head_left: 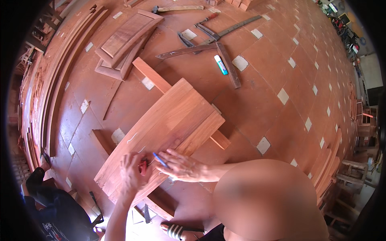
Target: The person measures and marks a wooden plank using a tape measure, ruler, and set square. They repeatedly reposition the tools to draw straight lines and mark measurement points on the wood surface.
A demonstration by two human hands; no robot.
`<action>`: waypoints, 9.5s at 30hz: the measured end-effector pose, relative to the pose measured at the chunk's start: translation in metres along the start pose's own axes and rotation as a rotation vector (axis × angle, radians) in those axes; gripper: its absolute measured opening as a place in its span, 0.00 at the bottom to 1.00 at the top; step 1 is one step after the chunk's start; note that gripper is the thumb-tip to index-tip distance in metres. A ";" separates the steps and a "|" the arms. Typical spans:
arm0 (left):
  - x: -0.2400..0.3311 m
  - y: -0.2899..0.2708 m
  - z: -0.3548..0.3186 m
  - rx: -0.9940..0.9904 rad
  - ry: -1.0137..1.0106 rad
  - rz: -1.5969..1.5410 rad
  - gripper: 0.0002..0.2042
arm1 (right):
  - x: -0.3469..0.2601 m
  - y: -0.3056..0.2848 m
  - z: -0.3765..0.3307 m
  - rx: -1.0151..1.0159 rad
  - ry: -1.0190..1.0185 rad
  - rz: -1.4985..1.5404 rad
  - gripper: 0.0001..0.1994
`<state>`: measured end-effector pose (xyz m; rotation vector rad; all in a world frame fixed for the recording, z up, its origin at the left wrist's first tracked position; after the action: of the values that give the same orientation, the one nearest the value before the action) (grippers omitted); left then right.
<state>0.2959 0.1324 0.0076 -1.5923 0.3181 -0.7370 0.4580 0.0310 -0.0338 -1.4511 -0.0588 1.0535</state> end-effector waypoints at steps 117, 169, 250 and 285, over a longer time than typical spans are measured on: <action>-0.047 0.040 0.217 -0.664 -0.307 -0.555 0.27 | 0.121 -0.125 -0.167 0.738 1.041 0.998 0.12; -0.075 0.057 0.208 -0.604 -0.358 -0.497 0.33 | 0.255 -0.176 -0.002 0.678 0.624 0.994 0.13; -0.058 0.046 0.214 -0.593 -0.263 -0.532 0.23 | 0.175 -0.192 -0.096 0.220 0.690 0.679 0.10; -0.123 -0.157 0.136 0.373 -0.325 -0.003 0.20 | 0.098 -0.182 0.071 0.397 0.491 0.545 0.18</action>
<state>0.2542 0.3392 0.1250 -1.3275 -0.0581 -0.4933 0.5696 0.1852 0.0747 -1.3426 0.8921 1.0278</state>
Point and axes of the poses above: each hand's wrist, its own z-axis towards the middle knuckle, its own y-axis out of the palm, x = y × z, the point moved 6 cm from there along z, towards the middle knuckle, and after that the axes turned 14 degrees about z, right-handed, at the moved point
